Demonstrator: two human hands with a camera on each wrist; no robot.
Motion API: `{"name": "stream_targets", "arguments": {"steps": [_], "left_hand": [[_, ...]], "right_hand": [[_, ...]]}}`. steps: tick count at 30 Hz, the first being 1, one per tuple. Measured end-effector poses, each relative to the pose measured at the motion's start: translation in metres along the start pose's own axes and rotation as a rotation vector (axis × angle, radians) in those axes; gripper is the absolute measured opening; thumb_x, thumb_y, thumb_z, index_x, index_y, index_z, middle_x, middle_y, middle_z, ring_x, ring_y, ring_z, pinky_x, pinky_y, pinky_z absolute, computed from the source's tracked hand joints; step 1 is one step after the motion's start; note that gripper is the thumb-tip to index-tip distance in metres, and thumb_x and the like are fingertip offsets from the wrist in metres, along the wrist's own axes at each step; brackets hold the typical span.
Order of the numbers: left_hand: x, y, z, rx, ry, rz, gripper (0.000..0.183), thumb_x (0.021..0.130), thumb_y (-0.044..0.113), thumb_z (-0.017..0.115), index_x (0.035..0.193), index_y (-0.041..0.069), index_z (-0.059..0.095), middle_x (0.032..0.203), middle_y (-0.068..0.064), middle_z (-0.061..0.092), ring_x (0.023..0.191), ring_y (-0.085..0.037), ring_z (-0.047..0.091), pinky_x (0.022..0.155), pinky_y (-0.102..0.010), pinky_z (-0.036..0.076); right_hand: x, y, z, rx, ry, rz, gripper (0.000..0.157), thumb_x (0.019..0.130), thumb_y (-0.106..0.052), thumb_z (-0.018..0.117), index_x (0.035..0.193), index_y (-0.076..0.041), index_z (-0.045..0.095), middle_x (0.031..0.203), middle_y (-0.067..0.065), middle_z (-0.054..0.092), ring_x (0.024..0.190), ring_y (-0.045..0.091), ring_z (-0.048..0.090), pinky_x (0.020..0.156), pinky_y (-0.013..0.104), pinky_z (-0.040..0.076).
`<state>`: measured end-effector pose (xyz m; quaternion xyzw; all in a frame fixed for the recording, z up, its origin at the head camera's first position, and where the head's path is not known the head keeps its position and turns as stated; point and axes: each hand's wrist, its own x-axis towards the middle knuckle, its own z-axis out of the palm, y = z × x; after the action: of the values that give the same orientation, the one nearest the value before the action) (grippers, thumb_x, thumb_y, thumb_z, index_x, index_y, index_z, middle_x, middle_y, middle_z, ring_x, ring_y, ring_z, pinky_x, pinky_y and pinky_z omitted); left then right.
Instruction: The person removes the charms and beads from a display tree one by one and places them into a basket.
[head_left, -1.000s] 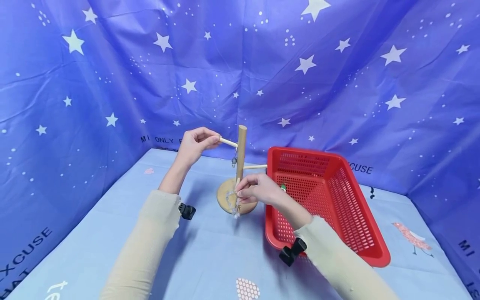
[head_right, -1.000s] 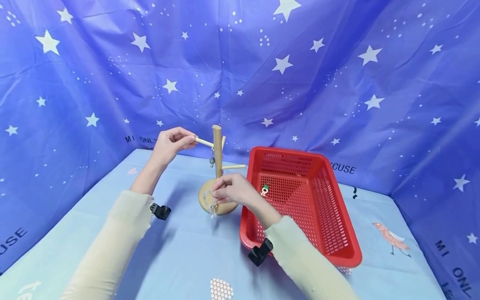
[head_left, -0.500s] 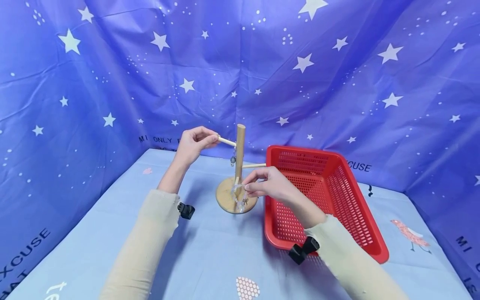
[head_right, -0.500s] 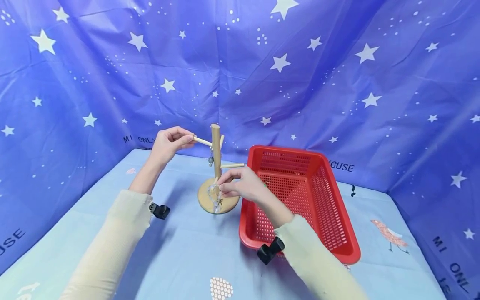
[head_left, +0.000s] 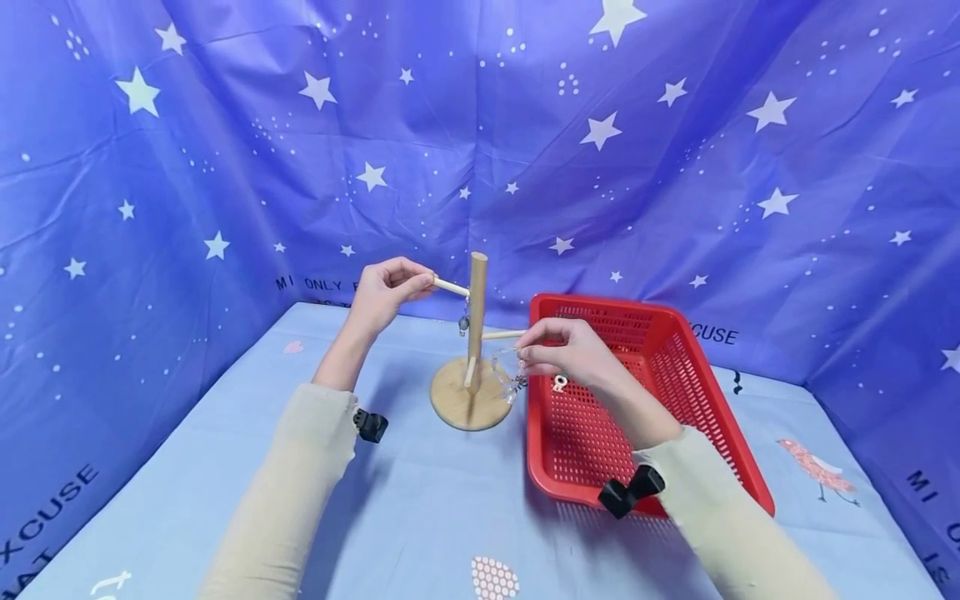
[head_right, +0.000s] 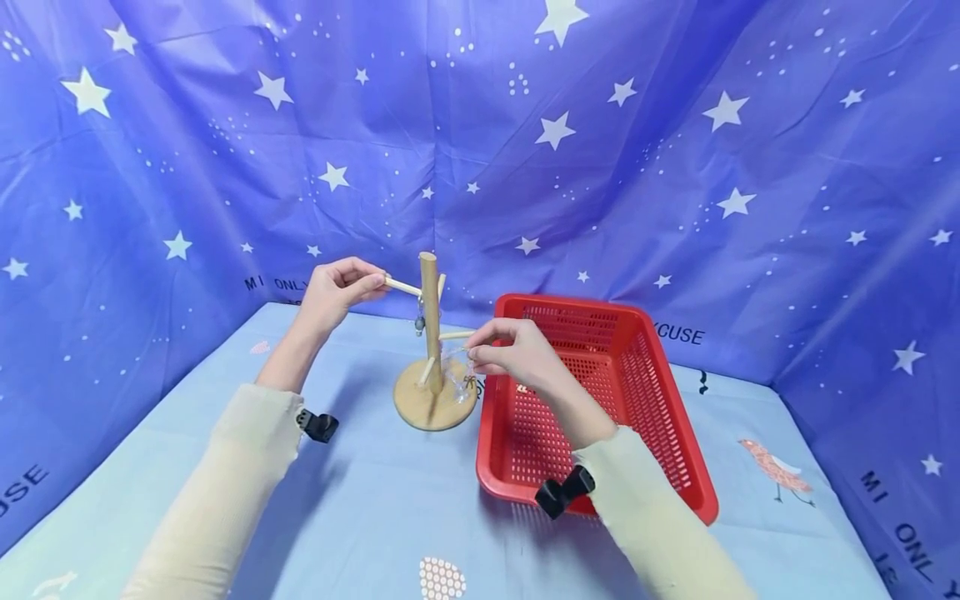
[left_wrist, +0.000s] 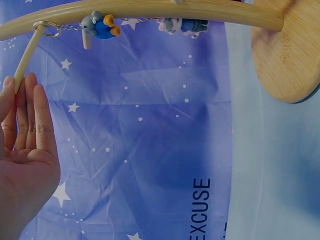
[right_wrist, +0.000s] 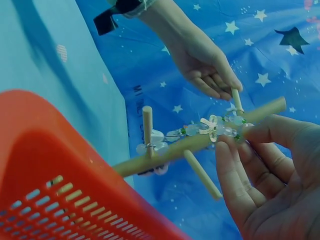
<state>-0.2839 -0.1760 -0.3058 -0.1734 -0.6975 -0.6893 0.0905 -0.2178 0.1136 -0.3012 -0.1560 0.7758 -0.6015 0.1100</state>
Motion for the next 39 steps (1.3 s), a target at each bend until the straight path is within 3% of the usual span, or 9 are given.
{"name": "stream_targets", "arguments": {"steps": [7,15,23,31,39], "left_hand": [[-0.001,0.0,0.001,-0.004,0.006,0.007,0.005,0.095,0.003,0.065,0.093,0.007,0.068,0.082,0.013,0.074,0.079,-0.004,0.073,0.081,-0.024,0.064],[-0.001,0.0,0.001,-0.005,0.013,0.008,0.011,0.095,0.003,0.065,0.089,0.012,0.069,0.082,0.013,0.074,0.079,-0.003,0.073,0.08,-0.023,0.064],[-0.002,0.0,0.0,-0.001,0.012,0.008,0.009,0.095,0.003,0.065,0.091,0.01,0.068,0.082,0.013,0.074,0.079,-0.004,0.073,0.082,-0.024,0.064],[-0.001,0.0,0.002,-0.012,0.003,0.008,0.011,0.095,0.002,0.065,0.09,0.011,0.068,0.082,0.013,0.074,0.079,-0.004,0.073,0.081,-0.024,0.064],[-0.001,-0.001,0.003,-0.014,0.001,0.01,0.01,0.095,0.002,0.065,0.09,0.01,0.069,0.082,0.012,0.074,0.08,-0.004,0.073,0.082,-0.024,0.064]], "right_hand": [[0.002,0.005,-0.014,0.023,0.072,-0.007,0.017,0.093,-0.001,0.062,0.106,0.01,0.064,0.082,-0.003,0.069,0.074,0.007,0.07,0.075,0.025,0.065],[0.0,0.008,-0.032,0.041,0.17,-0.012,0.013,0.095,-0.003,0.061,0.105,0.005,0.064,0.08,-0.006,0.069,0.073,0.005,0.07,0.076,0.024,0.065],[0.003,0.017,-0.049,0.058,0.247,0.007,0.006,0.095,-0.003,0.06,0.098,-0.004,0.065,0.08,-0.008,0.069,0.073,0.004,0.07,0.075,0.022,0.065],[0.006,0.032,-0.06,0.034,0.291,0.016,0.008,0.095,-0.001,0.058,0.101,0.002,0.062,0.077,-0.009,0.069,0.072,0.004,0.069,0.074,0.02,0.064],[0.016,0.054,-0.072,-0.029,0.353,0.042,0.021,0.096,-0.003,0.059,0.111,0.012,0.06,0.076,-0.011,0.069,0.072,0.001,0.068,0.073,0.017,0.063]]}}
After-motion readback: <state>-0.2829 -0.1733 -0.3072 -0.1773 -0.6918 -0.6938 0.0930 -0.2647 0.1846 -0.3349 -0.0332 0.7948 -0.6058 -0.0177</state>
